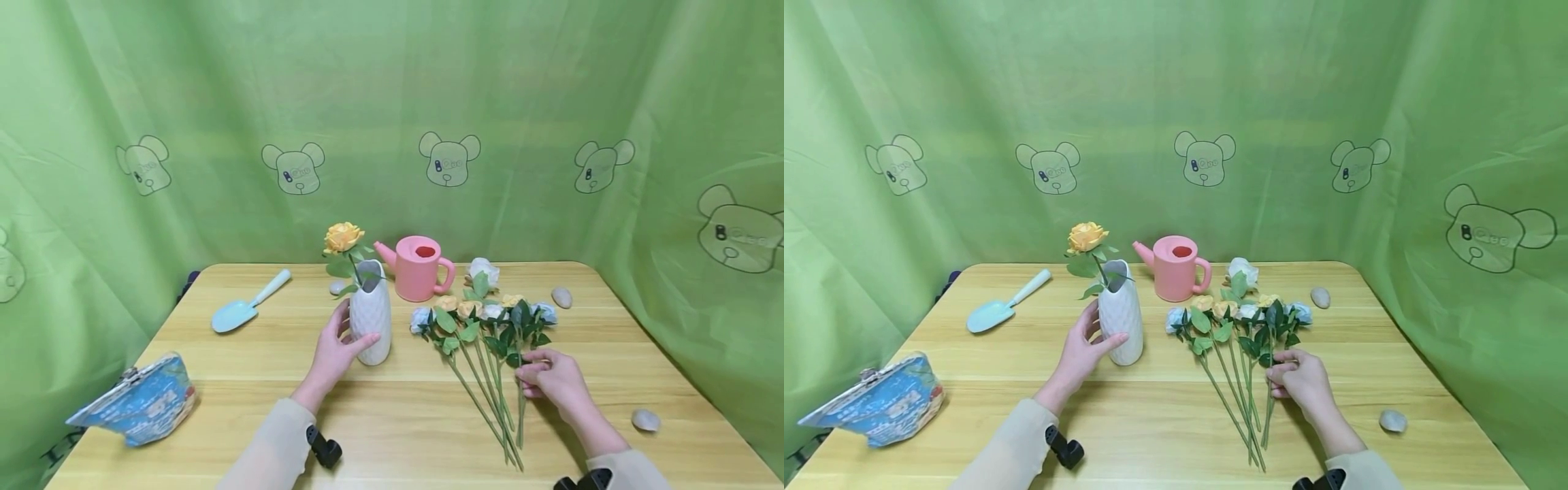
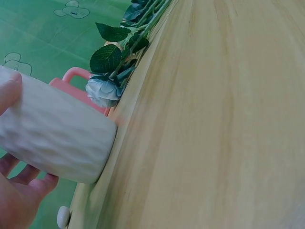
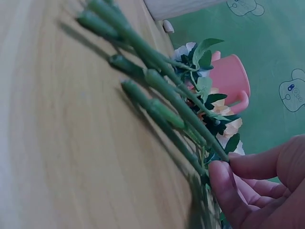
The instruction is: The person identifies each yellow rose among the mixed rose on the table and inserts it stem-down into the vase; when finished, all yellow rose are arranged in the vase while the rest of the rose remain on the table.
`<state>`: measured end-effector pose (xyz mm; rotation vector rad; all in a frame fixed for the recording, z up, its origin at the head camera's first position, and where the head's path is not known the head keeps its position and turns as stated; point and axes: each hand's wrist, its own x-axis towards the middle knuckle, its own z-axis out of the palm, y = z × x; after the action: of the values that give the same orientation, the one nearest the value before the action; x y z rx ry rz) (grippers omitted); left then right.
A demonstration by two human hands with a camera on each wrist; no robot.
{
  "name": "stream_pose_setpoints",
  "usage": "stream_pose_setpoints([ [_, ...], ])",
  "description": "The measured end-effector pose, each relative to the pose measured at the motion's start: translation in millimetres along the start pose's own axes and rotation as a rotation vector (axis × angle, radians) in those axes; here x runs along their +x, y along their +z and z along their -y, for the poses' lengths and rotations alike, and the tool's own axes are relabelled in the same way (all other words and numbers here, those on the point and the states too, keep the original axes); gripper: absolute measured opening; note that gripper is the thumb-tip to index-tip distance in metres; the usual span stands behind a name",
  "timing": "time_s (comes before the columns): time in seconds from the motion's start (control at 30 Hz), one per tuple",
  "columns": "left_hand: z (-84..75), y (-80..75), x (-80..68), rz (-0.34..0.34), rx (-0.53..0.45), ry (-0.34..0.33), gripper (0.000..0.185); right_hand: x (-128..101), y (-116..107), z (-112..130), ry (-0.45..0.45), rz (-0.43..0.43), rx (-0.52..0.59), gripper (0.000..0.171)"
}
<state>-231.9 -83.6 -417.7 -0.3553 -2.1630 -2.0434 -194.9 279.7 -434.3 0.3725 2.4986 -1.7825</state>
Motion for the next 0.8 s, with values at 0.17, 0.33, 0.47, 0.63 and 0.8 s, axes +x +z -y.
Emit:
stream_pose_setpoints([
  [0.17, -0.1, 0.4, -0.8, 0.001, 0.004, 0.003, 0.080, -4, -2, 6, -0.006, -0.002, 0.032, 0.051],
  [0.33, 0.1, -0.1, -1.7, 0.006, 0.006, -0.004, 0.079, -7, -4, 14, -0.035, -0.003, 0.021, 0.051],
  [0.47, 1.1, -0.2, -2.1, 0.008, 0.008, -0.008, 0.080, -9, -5, 21, -0.065, -0.003, 0.027, 0.051],
  [0.63, 0.7, 0.1, -2.2, 0.008, 0.009, -0.001, 0.080, -11, -3, 29, -0.122, 0.005, 0.047, 0.050],
  [0.8, 0.8, 0.2, -1.9, 0.010, 0.002, 0.004, 0.080, -14, -1, 40, -0.182, 0.026, 0.060, 0.050],
])
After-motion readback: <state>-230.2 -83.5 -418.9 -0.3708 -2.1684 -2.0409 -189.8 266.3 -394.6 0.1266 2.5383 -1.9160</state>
